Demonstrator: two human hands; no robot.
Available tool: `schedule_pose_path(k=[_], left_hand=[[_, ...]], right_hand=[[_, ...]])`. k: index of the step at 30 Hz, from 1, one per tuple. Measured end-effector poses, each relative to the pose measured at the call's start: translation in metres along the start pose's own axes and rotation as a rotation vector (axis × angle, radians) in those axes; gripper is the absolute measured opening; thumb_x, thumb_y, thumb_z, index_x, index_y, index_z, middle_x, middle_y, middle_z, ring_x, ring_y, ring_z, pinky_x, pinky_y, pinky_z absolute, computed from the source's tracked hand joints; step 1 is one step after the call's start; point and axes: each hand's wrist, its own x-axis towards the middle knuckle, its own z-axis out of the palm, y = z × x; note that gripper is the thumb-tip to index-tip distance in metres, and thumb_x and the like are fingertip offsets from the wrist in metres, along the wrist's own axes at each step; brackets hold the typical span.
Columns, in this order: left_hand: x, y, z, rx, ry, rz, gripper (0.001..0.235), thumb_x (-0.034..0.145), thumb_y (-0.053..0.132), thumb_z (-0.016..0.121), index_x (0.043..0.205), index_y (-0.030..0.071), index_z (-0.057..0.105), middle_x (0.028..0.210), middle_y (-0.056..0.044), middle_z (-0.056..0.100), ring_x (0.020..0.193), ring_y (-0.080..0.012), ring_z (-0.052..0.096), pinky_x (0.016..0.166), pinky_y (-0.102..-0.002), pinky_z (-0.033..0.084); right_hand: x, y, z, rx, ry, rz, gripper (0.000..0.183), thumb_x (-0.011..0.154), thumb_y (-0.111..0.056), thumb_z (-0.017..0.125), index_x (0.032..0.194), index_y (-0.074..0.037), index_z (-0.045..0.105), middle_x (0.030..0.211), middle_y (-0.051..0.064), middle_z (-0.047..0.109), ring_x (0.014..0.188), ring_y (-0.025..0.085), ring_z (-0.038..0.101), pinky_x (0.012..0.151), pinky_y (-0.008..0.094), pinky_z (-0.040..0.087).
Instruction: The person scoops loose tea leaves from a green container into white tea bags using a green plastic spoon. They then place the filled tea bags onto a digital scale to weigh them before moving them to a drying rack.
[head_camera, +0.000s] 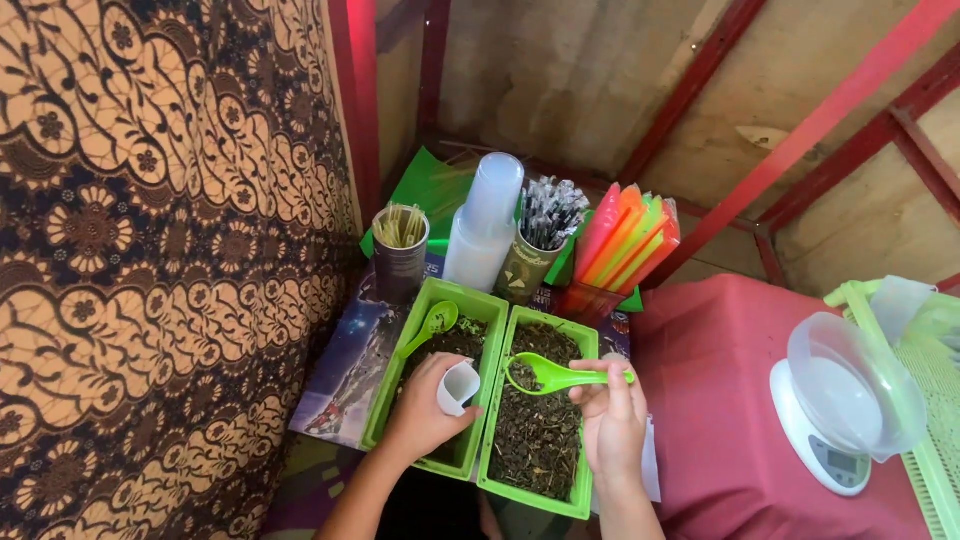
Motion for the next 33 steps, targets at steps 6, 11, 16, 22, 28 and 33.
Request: schedule_pose_path(k=[6, 11, 16, 22, 28, 33], left_hand=[[0.001, 0.030, -0.003, 0.015, -0.149, -0.115, 0.077, 0.066, 0.029, 0.095, 0.133, 0.021, 0.058, 0.127, -0.001, 0.064, 0.122, -0.0234, 0.059, 0.099, -0.041, 0.048], [0.009, 0.038, 0.011, 0.041, -0.194, 0.018, 0.073, 0.066, 0.027, 0.095, 0.130, 0.018, 0.060, 0.135, -0.003, 0.066, 0.135, -0.0308, 0.051, 0.121, -0.051, 0.025], [0.017, 0.080, 0.008, -0.017, -0.359, -0.145, 0.064, 0.073, 0.022, 0.082, 0.132, 0.018, 0.057, 0.123, -0.002, 0.066, 0.111, -0.0227, 0.063, 0.091, -0.034, 0.050], [0.028, 0.077, 0.017, -0.285, -0.425, -0.128, 0.061, 0.070, 0.010, 0.084, 0.125, 0.017, 0.059, 0.107, -0.001, 0.068, 0.093, -0.0163, 0.065, 0.080, -0.029, 0.049], [0.035, 0.070, 0.031, -0.383, -0.419, -0.136, 0.074, 0.072, 0.009, 0.086, 0.138, 0.014, 0.052, 0.105, -0.004, 0.074, 0.097, -0.0166, 0.070, 0.088, -0.032, 0.056], [0.043, 0.036, 0.042, -0.783, -0.361, -0.098, 0.072, 0.072, 0.013, 0.082, 0.135, 0.013, 0.047, 0.107, -0.010, 0.071, 0.104, -0.0302, 0.072, 0.093, -0.047, 0.057]], right_hand=[[0.002, -0.010, 0.000, -0.056, -0.041, -0.038, 0.021, 0.108, -0.021, 0.049, 0.099, -0.005, 0.059, 0.097, 0.025, 0.073, 0.060, 0.024, 0.062, 0.059, 0.031, 0.054], [0.001, -0.035, 0.015, -0.144, -0.183, -0.066, 0.024, 0.107, -0.022, 0.049, 0.094, -0.006, 0.059, 0.097, 0.020, 0.073, 0.062, 0.021, 0.060, 0.059, 0.032, 0.053], [-0.001, -0.078, 0.042, -0.771, -0.386, -0.181, 0.026, 0.099, -0.033, 0.055, 0.097, -0.013, 0.072, 0.101, 0.000, 0.080, 0.068, 0.015, 0.078, 0.064, 0.023, 0.053], [-0.015, -0.126, 0.048, -0.924, -1.106, -0.680, 0.016, 0.102, -0.012, 0.055, 0.110, 0.000, 0.063, 0.123, 0.020, 0.067, 0.117, 0.035, 0.067, 0.100, 0.045, 0.056], [-0.029, -0.114, 0.011, -0.658, -0.703, -0.674, 0.018, 0.104, -0.018, 0.055, 0.112, -0.009, 0.068, 0.130, 0.016, 0.068, 0.123, 0.031, 0.067, 0.109, 0.044, 0.052], [-0.022, -0.034, -0.050, -0.384, -0.143, -0.450, 0.022, 0.105, -0.022, 0.050, 0.107, -0.005, 0.063, 0.114, 0.016, 0.071, 0.096, 0.027, 0.074, 0.080, 0.033, 0.064]])
